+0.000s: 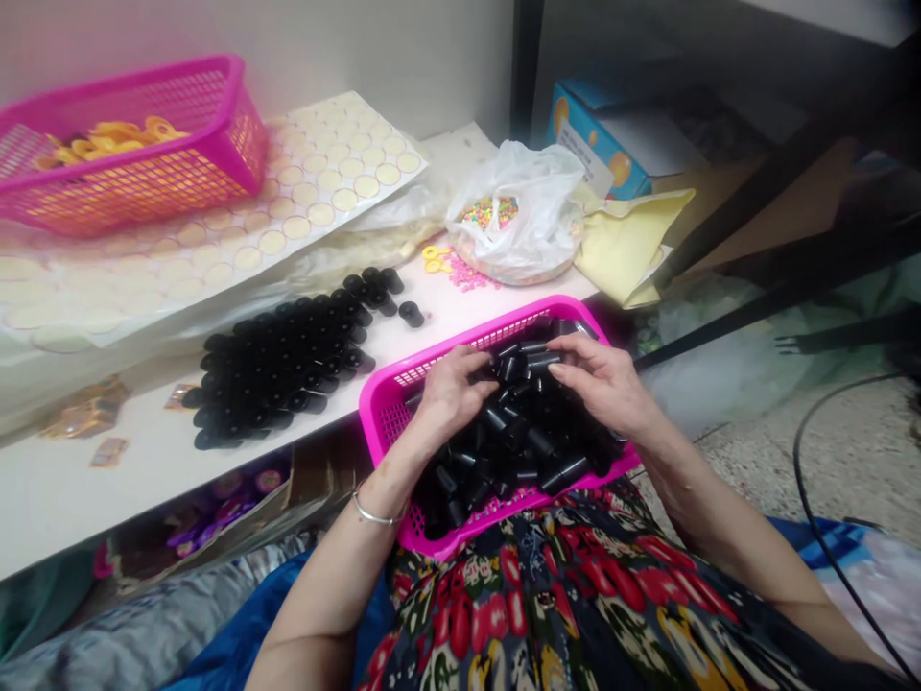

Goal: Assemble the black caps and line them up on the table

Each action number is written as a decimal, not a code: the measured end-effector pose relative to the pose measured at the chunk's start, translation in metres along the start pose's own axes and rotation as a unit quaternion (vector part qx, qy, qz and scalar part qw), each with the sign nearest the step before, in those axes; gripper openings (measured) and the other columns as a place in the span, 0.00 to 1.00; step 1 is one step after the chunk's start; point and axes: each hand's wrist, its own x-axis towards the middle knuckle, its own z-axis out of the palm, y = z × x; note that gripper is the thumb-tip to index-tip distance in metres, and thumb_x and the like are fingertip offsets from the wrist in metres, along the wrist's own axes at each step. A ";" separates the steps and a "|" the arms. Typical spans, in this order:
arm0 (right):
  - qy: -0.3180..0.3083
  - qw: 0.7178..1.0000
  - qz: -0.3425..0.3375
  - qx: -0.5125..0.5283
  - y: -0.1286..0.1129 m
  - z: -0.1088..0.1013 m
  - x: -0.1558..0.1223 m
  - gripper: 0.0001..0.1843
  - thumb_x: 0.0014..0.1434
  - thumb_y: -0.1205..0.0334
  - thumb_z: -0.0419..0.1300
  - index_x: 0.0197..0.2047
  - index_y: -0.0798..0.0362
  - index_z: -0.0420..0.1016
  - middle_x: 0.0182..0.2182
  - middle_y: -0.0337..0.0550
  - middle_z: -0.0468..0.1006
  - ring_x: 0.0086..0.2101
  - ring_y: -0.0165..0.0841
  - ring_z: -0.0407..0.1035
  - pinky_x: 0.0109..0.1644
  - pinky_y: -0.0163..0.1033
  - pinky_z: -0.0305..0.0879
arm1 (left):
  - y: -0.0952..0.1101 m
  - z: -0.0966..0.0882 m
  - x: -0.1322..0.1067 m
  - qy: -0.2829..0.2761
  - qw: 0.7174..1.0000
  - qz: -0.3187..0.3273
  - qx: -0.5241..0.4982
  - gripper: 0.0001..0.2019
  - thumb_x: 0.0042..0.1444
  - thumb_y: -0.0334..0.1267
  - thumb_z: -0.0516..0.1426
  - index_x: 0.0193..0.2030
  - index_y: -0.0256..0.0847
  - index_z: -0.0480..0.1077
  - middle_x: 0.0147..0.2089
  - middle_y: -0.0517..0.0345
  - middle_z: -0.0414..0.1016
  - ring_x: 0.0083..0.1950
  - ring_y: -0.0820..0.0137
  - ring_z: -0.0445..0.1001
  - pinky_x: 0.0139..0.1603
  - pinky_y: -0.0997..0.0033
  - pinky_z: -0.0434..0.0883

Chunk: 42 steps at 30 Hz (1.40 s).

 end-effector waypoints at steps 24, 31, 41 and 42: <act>0.058 0.998 0.026 -0.022 0.015 -0.018 -0.016 0.13 0.53 0.59 0.61 0.41 0.54 0.74 0.23 0.34 0.64 0.24 0.27 0.59 0.29 0.36 0.57 | 0.023 0.020 0.001 -0.197 0.965 0.120 0.128 0.08 0.48 0.31 0.57 0.36 0.39 0.76 0.36 0.57 0.74 0.38 0.67 0.72 0.41 0.69 0.68; 0.077 0.996 0.034 -0.017 0.019 -0.035 -0.042 0.13 0.53 0.57 0.62 0.42 0.53 0.74 0.24 0.35 0.65 0.25 0.28 0.60 0.28 0.36 0.58 | 0.038 0.019 -0.028 -0.262 0.918 0.199 0.223 0.11 0.53 0.42 0.58 0.42 0.41 0.73 0.41 0.56 0.71 0.40 0.67 0.71 0.39 0.69 0.65; 0.345 0.938 0.001 -0.019 0.063 -0.019 -0.085 0.17 0.60 0.55 0.56 0.51 0.50 0.68 0.41 0.45 0.72 0.41 0.35 0.69 0.47 0.44 0.66 | 0.030 0.003 -0.039 -0.165 0.923 0.103 0.333 0.06 0.52 0.36 0.56 0.36 0.42 0.71 0.40 0.57 0.72 0.40 0.66 0.73 0.39 0.68 0.65; 0.337 0.941 0.012 -0.017 0.066 -0.014 -0.086 0.17 0.60 0.55 0.55 0.51 0.50 0.67 0.41 0.45 0.72 0.41 0.35 0.69 0.47 0.43 0.66 | 0.028 -0.001 -0.041 -0.140 0.931 0.088 0.325 0.07 0.52 0.36 0.56 0.39 0.43 0.71 0.43 0.56 0.72 0.41 0.65 0.73 0.40 0.68 0.66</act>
